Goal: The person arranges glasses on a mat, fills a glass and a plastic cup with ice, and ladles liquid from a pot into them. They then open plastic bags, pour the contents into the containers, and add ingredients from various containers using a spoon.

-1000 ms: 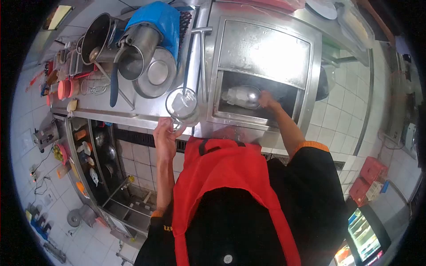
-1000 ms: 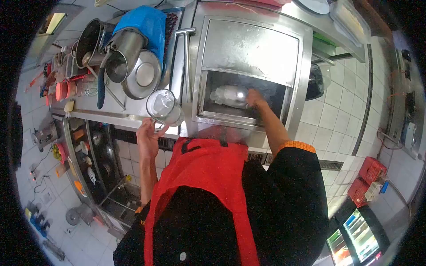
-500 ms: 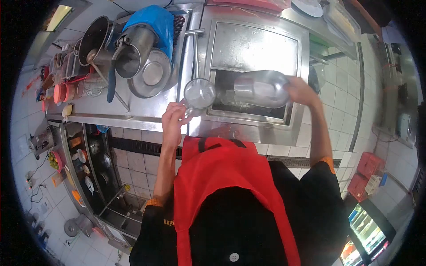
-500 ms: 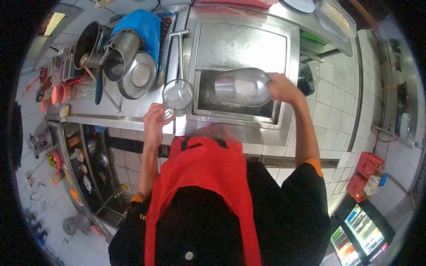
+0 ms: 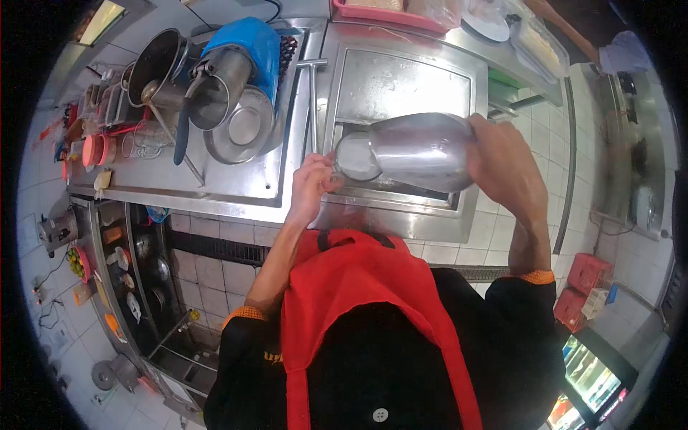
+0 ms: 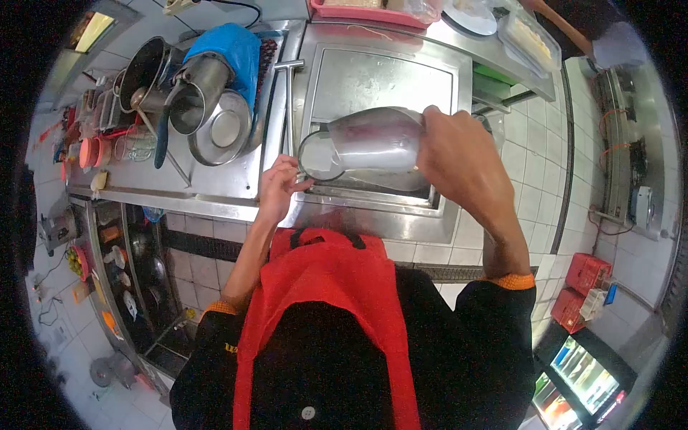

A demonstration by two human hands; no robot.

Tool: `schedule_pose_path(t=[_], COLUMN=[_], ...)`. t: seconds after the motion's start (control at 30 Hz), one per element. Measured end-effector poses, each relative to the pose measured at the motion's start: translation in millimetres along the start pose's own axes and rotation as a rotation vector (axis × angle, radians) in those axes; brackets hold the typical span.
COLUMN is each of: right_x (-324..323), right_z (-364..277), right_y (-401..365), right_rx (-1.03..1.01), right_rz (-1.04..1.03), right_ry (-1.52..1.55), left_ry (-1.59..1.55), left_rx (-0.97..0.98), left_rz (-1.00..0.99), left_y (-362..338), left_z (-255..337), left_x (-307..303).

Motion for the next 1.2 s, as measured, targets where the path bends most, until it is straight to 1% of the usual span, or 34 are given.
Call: schedule_pose_path(t=[0.07, 0.1, 0.17, 0.2, 0.23, 0.3, 0.33, 0.37, 0.43, 0.47, 0.53, 0.57, 0.63, 0.67, 0.7, 0.73, 0.77, 0.8, 0.83, 0.87, 0.9, 0.97, 1.0, 1.03, 1.07, 1.1, 1.13, 1.2], right_x=[-13.9, -19.7, -31.6, -32.6, -28.9, -21.4, -9.2, 5.2, 44.3, 61.7, 97.4, 113.9, 145.0, 180.2, 197.0, 209.8, 220.1, 230.8, 252.6, 276.5, 291.8, 338.4, 356.5, 374.3, 387.2, 391.8, 383.2, 343.0], right_z=[5.9, 6.9, 17.9, 26.2, 33.2, 50.7, 63.1, 74.7, 102.4, 112.3, 125.2, 123.4, 119.4, 136.9, 133.0, 123.2, 108.4, 97.5, 91.7, 89.1, 79.7, 82.6, 78.1, 82.9, 84.0, 69.6, 63.2, 16.8], right_y=[-8.7, -12.7, -17.4, -16.7, -17.1, -13.4, -9.4, -7.7, -4.9, -5.2, -5.3, -2.7, -2.5, 2.1, 5.7, 13.8, 16.6, 20.5, 26.0, 29.3, 34.3, 37.2, 38.1, 34.8, 31.5, 34.7, 28.5, 27.5], right_rx=[0.016, 0.007, 0.075, 0.099, 0.068, 0.02, 0.091, 0.162, 0.294, 0.316, 0.39, 0.443, 0.561, 0.509, 0.476, 0.254, 0.034, 0.032, 0.176, 0.322, 0.324, 0.424, 0.442, 0.447, 0.37, 0.293, 0.546, 0.463], right_rz=[0.055, 0.057, 0.085, 0.083, 0.076, 0.194, 0.135, 0.07, -0.054, -0.064, -0.1, -0.131, -0.143, -0.172, -0.119, 0.034, 0.183, 0.184, 0.05, -0.084, -0.078, -0.152, -0.182, -0.177, -0.104, -0.032, -0.208, -0.029], right_ry=[-0.001, -0.002, 0.104, 0.234, 0.236, 0.179, 0.261, 0.338, 0.435, 0.458, 0.505, 0.525, 0.581, 0.576, 0.457, 0.303, 0.147, 0.14, 0.101, 0.062, 0.059, -0.09, -0.071, -0.077, 0.018, 0.114, 0.143, 0.036], left_ry=[-0.13, -0.131, -0.155, -0.133, -0.133, -0.273, -0.324, -0.329, -0.349, -0.344, -0.349, -0.349, -0.331, -0.336, -0.321, -0.304, -0.311, -0.268, -0.224, -0.263, -0.268, -0.232, -0.24, -0.241, -0.241, -0.245, -0.273, -0.345], left_rx=[0.037, 0.044, 0.079, 0.112, 0.13, 0.146, 0.148, 0.175, 0.265, 0.295, 0.428, 0.446, 0.484, 0.489, 0.536, 0.583, 0.583, 0.593, 0.607, 0.607, 0.609, 0.556, 0.554, 0.53, 0.504, 0.501, 0.501, 0.503], left_rz=[-0.072, -0.066, -0.075, -0.054, -0.028, 0.104, 0.183, 0.241, 0.368, 0.402, 0.633, 0.649, 0.85, 0.851, 0.898, 0.944, 0.943, 0.957, 0.97, 0.946, 0.941, 0.94, 0.935, 0.889, 0.844, 0.839, 0.821, 0.81], left_y=[1.5, 1.8, 0.9, -3.5, -9.5, -24.8, -34.8, -48.5, -77.2, -88.4, -114.6, -120.1, -135.0, -132.4, -131.2, -128.8, -121.3, -114.3, -107.6, -99.2, -94.6, -82.0, -79.3, -76.0, -74.8, -76.4, -78.4, -85.2], left_z=[0.5, -0.6, 1.4, 6.8, 8.6, 9.5, 11.8, 35.2, 21.1, 33.5, 62.3, 67.5, 71.7, 78.2, 87.5, 96.2, 100.4, 106.0, 111.5, 116.6, 119.6, 132.7, 136.9, 139.2, 142.7, 150.3, 159.9, 182.6], left_x=[1.0, -2.4, -8.3, -14.0, -22.1, -53.5, -68.3, -70.2, -130.0, -141.4, -171.3, -191.7, -249.8, -270.0, -292.6, -315.5, -337.3, -360.7, -383.8, -401.1, -417.5, -441.0, -455.9, -468.8, -482.1, -495.4, -504.7, -523.3])
Point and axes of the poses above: each hand's wrist, its own y-axis towards the middle knuckle, its own x-axis out of the palm, z = x × y, the point moved 8 cm from there along y, towards the middle knuckle, and after that the axes turned 3 degrees about x, right-handed, at the moved point
